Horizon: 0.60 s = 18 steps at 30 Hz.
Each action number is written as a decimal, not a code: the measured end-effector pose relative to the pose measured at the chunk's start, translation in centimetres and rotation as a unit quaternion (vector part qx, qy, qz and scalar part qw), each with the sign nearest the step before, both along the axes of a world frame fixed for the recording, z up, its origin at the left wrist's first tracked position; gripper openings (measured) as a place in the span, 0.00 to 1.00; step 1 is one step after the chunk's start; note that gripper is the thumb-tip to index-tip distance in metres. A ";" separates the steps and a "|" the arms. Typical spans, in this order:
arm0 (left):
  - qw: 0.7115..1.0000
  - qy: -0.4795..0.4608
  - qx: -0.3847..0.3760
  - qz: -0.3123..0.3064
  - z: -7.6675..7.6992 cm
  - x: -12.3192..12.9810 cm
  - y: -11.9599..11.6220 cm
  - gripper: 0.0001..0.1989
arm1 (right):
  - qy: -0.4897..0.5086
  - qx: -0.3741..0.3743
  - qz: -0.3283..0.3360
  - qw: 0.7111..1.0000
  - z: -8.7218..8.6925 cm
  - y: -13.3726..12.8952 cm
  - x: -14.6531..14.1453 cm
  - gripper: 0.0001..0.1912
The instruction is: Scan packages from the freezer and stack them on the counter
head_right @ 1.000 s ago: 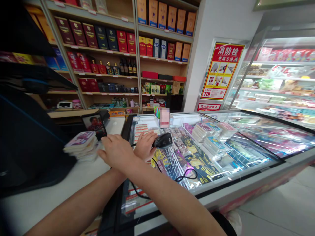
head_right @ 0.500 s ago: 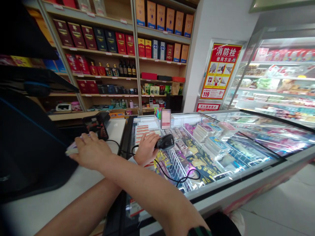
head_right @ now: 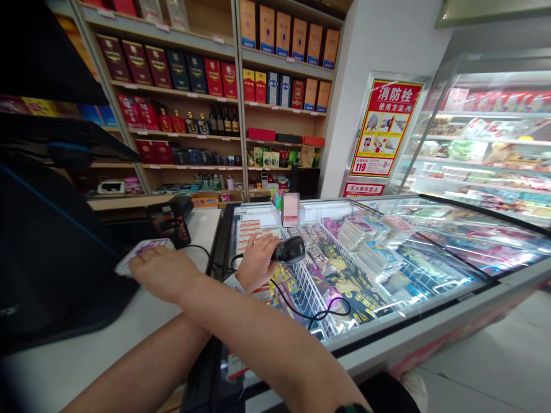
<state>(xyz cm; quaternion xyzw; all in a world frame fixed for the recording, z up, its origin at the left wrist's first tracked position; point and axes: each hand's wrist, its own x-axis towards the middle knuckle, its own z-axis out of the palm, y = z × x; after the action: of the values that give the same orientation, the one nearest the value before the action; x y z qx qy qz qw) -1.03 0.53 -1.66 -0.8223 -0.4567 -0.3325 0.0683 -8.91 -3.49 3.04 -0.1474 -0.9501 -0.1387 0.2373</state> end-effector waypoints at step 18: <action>1.000 0.005 -0.001 -0.003 0.3 0.0 -0.2 0.23 | 0.149 -0.016 -0.045 0.988 -0.9 -2.2 6.6 0.15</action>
<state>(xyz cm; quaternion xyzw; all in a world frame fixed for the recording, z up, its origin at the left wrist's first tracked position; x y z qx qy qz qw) -1.02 0.28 -1.35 -0.8254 -0.4545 -0.3277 0.0691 -2.29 -5.70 2.12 -0.2130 -0.8986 -0.1110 0.3671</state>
